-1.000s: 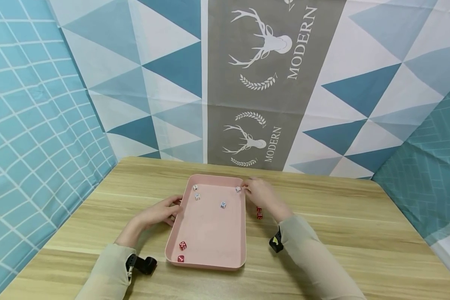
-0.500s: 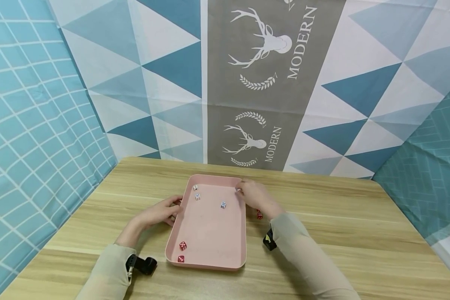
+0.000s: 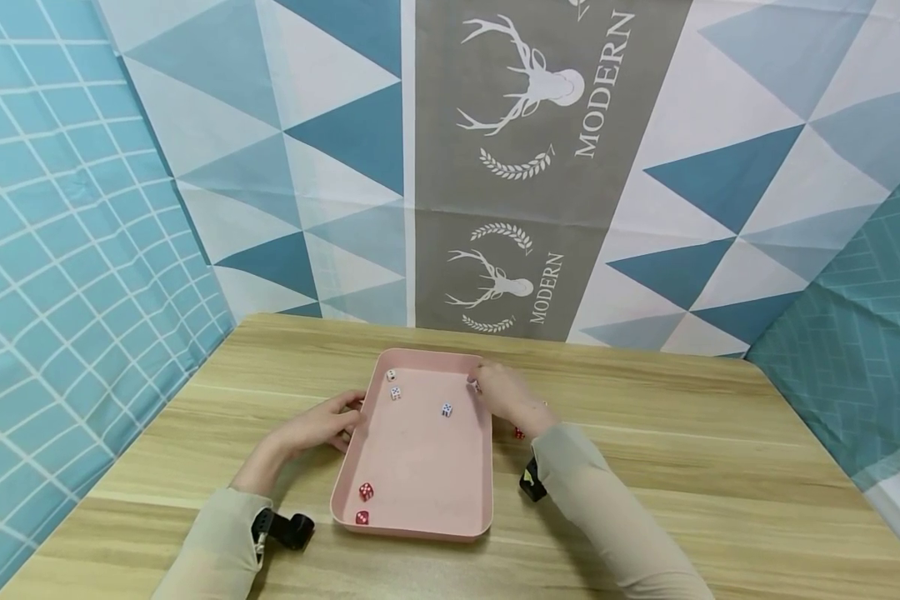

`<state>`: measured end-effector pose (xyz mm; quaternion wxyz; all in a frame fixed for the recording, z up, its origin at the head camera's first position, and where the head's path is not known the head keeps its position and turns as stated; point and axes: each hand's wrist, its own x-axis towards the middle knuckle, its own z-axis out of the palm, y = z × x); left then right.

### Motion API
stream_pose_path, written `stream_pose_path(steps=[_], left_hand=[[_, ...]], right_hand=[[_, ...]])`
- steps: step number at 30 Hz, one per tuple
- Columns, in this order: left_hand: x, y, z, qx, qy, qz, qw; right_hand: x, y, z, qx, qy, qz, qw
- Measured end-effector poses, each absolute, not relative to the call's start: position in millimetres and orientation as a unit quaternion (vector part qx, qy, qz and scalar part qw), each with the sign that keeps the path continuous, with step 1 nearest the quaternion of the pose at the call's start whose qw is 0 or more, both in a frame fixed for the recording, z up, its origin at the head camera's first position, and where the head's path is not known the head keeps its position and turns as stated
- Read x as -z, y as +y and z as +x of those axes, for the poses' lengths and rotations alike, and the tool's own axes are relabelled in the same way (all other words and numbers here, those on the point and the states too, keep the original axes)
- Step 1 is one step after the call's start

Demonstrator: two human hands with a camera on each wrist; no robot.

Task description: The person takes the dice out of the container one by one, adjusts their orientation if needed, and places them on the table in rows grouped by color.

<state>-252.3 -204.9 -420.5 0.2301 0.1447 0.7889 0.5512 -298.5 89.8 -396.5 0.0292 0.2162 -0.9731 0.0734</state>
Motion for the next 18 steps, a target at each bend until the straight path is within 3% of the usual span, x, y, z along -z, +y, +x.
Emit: stream_pose_path(steps=[18], left_hand=[[419.6,-204.9,-252.6,-0.55,0.79,0.141,0.23]], right_hand=[[395.9,93.4,-291.8,-0.058,-0.97,0.22,0.087]])
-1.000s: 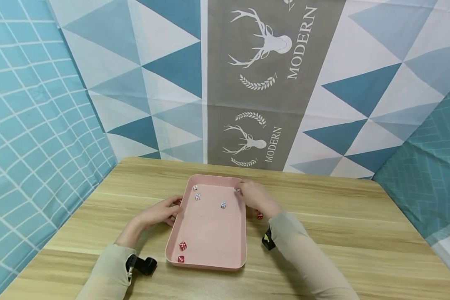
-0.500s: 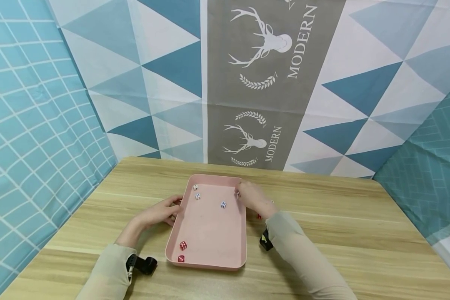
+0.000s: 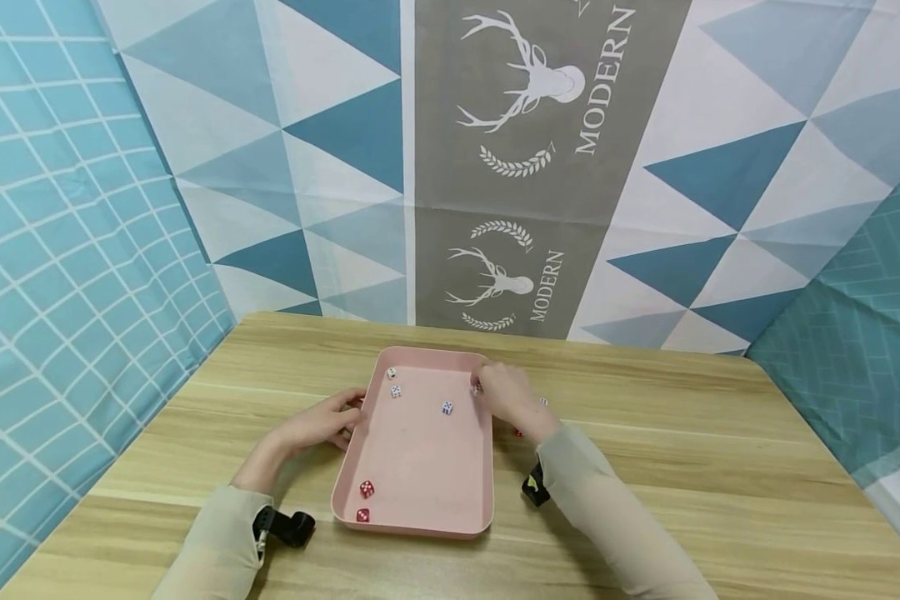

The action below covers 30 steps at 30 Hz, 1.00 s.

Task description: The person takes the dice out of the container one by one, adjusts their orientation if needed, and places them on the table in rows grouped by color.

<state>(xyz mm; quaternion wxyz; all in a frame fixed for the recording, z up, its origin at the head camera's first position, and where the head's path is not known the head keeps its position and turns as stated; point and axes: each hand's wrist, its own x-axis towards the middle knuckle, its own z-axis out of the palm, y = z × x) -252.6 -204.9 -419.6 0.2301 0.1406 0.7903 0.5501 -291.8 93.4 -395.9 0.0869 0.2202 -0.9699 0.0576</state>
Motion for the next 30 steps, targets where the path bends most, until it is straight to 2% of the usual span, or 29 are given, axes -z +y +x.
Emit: stream_pose_path(steps=[16,30], left_hand=[[419.0,-205.2,-252.6,-0.55,0.79,0.14,0.232],[417.5,-205.1,-251.9,-0.548,0.792,0.138,0.233]], right_hand=[[389.6,113.5,-280.3,-0.141,-0.941,0.261,0.161],[387.1,137.3,-270.7,-0.184,-0.938,0.24,0.172]])
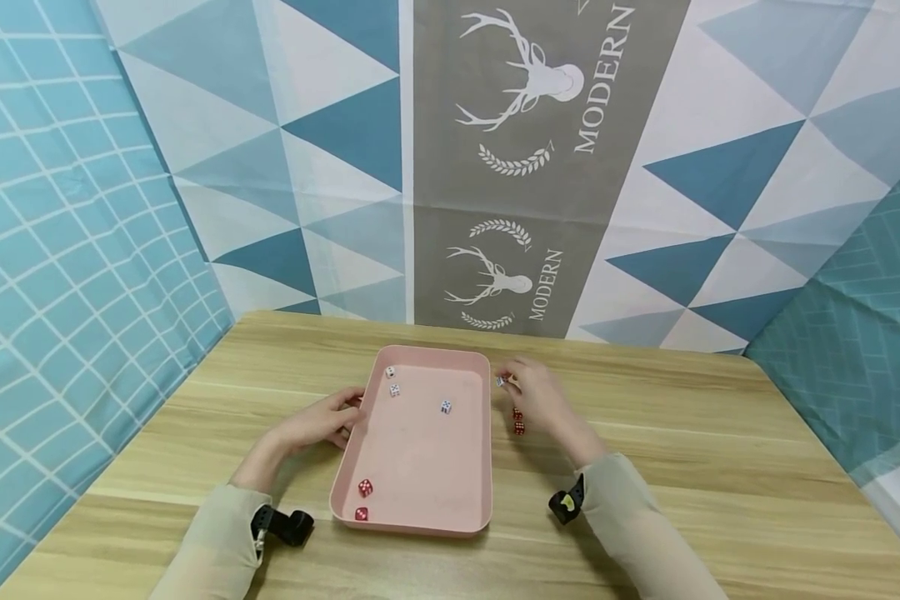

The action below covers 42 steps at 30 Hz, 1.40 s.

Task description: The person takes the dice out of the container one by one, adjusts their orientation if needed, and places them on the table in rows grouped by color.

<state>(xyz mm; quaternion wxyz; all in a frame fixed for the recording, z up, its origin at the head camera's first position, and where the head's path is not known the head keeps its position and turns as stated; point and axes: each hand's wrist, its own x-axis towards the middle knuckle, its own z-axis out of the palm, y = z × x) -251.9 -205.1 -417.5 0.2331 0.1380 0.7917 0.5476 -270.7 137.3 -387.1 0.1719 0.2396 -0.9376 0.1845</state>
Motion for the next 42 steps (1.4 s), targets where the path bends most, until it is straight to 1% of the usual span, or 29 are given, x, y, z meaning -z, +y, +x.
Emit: stream_pose_path(steps=[11,19,36,42], left_hand=[[419.1,-205.6,-252.6,-0.548,0.792,0.136,0.232],[418.6,-206.1,-253.6,-0.548,0.792,0.139,0.231],[421.3,-205.5,-253.5,-0.551,0.788,0.146,0.233],[421.5,-206.3,-254.7,-0.55,0.788,0.152,0.233]], right_hand=[[392.1,157.0,-267.9,-0.196,-0.953,0.192,0.131],[395.8,168.2,-265.9,-0.2,-0.956,0.178,0.122],[405.1,188.9,-259.4,-0.222,-0.962,0.144,0.069],[407.3,192.0,-260.6,-0.228,-0.964,0.133,0.041]])
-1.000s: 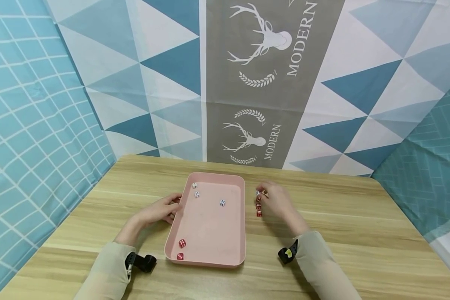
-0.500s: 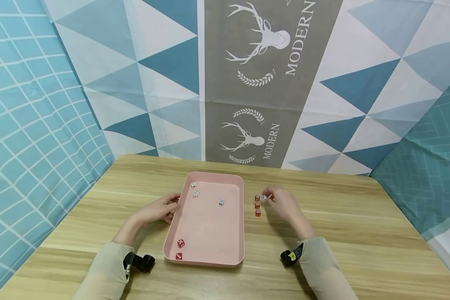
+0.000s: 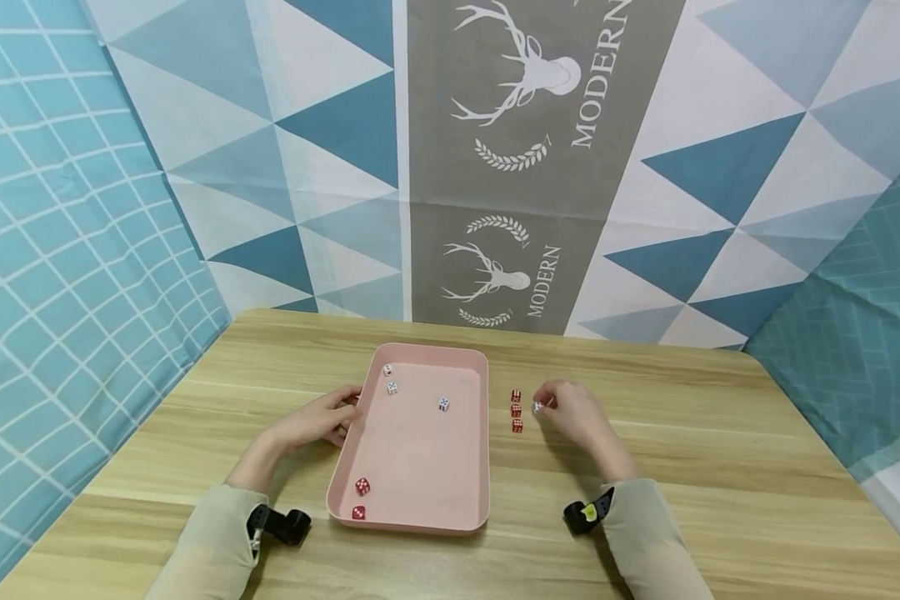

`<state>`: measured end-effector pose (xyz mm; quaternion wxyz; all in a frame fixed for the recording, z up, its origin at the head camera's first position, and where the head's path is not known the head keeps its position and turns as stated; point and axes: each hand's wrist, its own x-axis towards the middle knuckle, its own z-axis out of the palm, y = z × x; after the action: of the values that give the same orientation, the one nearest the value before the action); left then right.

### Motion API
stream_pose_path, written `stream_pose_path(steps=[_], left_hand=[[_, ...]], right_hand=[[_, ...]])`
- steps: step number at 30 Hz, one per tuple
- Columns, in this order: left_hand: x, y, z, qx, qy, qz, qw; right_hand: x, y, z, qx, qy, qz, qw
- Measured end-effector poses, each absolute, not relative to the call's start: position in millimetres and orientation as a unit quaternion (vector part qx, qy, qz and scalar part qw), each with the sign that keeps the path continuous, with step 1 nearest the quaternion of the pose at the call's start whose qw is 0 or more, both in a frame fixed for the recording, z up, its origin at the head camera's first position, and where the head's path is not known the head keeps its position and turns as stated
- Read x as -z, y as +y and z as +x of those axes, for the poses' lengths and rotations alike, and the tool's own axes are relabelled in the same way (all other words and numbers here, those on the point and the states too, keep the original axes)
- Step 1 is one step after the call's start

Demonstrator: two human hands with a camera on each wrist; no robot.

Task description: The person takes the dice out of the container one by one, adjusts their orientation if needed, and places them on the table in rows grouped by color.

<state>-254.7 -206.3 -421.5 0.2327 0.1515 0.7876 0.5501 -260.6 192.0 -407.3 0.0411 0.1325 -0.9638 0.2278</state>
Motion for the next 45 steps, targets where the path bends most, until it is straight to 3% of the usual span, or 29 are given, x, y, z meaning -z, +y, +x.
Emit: stream_pose_path(steps=[33,45], left_hand=[[417.7,-205.3,-254.1,-0.544,0.793,0.153,0.227],[420.3,-206.0,-253.5,-0.546,0.792,0.15,0.228]], right_hand=[[411.2,195.6,-259.9,-0.256,-0.961,0.108,0.014],[395.9,165.5,-255.7,-0.242,-0.952,0.148,0.117]])
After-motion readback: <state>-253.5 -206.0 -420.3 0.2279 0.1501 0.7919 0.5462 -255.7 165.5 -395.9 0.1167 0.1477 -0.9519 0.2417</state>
